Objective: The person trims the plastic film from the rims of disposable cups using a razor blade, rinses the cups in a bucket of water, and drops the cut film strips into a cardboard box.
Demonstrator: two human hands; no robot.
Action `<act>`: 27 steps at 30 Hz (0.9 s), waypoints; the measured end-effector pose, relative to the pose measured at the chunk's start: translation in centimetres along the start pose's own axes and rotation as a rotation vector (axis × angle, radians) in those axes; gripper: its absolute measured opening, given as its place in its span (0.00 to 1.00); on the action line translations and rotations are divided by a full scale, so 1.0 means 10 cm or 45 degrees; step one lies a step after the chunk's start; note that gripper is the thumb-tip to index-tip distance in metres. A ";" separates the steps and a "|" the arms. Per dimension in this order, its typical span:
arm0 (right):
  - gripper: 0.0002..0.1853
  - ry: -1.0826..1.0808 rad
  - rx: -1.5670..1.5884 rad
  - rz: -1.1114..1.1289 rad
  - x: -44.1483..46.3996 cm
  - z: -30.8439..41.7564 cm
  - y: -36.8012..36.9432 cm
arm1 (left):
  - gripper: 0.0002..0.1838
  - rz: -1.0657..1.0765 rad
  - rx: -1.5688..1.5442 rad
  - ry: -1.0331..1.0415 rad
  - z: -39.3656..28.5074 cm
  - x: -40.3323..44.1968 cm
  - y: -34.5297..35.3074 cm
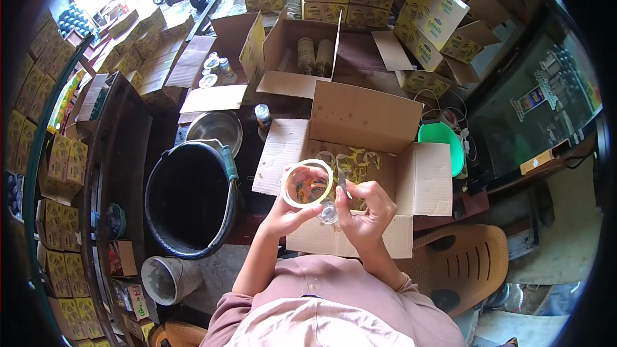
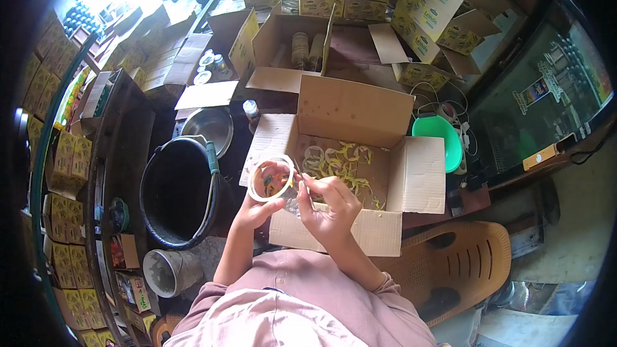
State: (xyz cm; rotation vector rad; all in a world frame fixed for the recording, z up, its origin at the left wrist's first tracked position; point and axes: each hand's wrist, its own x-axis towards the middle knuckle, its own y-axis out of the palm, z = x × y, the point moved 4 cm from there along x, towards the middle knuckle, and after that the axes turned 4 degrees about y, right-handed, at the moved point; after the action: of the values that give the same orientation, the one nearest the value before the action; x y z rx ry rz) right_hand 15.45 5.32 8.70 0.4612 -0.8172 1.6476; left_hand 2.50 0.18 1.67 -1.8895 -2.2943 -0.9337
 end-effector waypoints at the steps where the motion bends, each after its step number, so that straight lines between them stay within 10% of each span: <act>1: 0.08 -0.014 -0.012 0.004 0.00 0.00 0.00 | 0.33 -0.001 0.036 0.006 0.00 0.01 0.00; 8: 0.10 -0.050 -0.075 0.046 0.01 -0.10 0.02 | 0.35 0.239 0.793 0.175 -0.14 0.06 0.03; 27: 0.08 -0.006 -0.060 0.059 0.01 -0.10 0.05 | 0.36 0.010 0.544 0.166 -0.08 0.09 0.05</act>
State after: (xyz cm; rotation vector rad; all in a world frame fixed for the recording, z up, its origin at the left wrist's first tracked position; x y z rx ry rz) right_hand 15.12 6.06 7.99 0.4162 -0.8743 1.6669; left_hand 2.49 0.72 2.88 -1.6080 -2.1872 -0.4925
